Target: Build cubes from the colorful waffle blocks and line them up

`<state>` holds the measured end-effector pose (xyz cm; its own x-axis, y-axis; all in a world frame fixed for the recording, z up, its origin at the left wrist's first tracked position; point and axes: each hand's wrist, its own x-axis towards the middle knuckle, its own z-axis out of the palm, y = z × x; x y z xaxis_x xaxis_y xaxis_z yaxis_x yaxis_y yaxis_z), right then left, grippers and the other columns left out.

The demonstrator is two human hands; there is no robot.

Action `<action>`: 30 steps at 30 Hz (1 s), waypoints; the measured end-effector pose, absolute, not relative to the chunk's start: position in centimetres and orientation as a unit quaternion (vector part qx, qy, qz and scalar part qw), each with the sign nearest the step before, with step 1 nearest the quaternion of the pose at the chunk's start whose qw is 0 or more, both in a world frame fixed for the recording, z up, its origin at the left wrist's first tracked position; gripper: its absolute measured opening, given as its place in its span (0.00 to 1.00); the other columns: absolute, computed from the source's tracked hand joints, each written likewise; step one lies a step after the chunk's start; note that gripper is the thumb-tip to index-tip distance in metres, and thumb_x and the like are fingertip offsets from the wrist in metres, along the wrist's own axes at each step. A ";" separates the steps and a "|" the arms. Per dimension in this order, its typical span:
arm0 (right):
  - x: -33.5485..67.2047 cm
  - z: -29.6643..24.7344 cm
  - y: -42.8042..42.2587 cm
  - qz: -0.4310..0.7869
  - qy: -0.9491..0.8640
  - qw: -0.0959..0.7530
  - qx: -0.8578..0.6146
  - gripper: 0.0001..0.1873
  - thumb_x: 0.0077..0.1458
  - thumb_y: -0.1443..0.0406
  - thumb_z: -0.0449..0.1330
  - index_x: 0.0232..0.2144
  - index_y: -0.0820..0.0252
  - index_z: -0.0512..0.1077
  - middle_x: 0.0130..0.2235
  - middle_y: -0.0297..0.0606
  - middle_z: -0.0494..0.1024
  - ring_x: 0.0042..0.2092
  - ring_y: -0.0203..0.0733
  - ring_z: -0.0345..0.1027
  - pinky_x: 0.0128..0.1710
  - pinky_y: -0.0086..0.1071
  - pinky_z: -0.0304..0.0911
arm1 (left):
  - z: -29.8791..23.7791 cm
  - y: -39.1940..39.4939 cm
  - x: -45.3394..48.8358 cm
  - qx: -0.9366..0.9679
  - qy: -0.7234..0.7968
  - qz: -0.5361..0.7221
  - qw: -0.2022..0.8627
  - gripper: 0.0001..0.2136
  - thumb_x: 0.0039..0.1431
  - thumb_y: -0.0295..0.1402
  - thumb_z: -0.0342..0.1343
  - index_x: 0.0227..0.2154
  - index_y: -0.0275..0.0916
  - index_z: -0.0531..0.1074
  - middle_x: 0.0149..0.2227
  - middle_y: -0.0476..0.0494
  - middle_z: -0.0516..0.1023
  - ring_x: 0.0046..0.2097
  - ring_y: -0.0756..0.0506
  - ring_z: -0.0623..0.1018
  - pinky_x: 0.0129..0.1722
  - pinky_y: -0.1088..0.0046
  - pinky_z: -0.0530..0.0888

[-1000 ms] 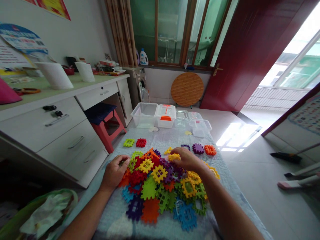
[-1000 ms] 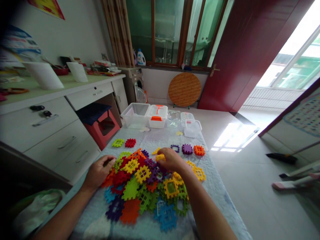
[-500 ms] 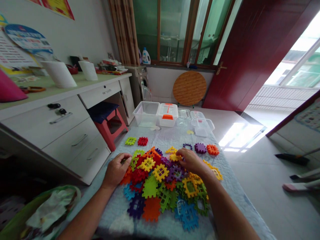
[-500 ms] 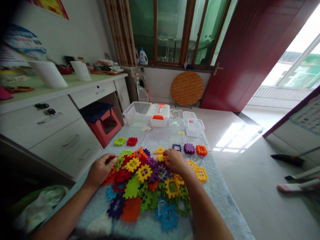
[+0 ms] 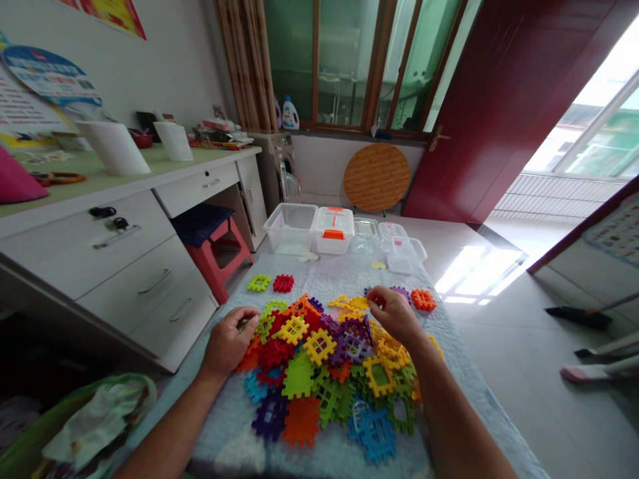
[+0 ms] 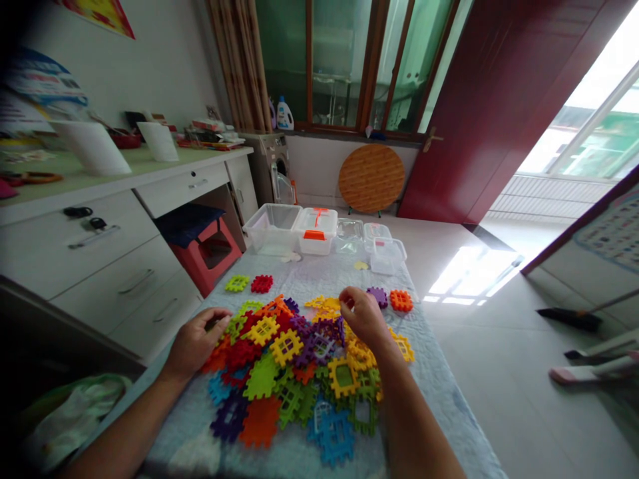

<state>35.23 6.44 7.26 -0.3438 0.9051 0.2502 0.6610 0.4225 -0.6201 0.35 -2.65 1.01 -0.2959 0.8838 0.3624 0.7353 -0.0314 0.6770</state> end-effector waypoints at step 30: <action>37.3 6.2 6.4 0.252 -0.820 0.194 -0.477 0.26 0.46 0.60 0.65 0.49 0.59 0.69 0.45 0.41 0.68 0.46 0.44 0.66 0.50 0.39 0.63 | 1.7 -2.9 0.4 0.573 0.690 0.431 0.098 0.13 0.56 0.43 0.52 0.32 0.40 0.74 0.33 0.46 0.80 0.37 0.44 0.79 0.41 0.72 0.74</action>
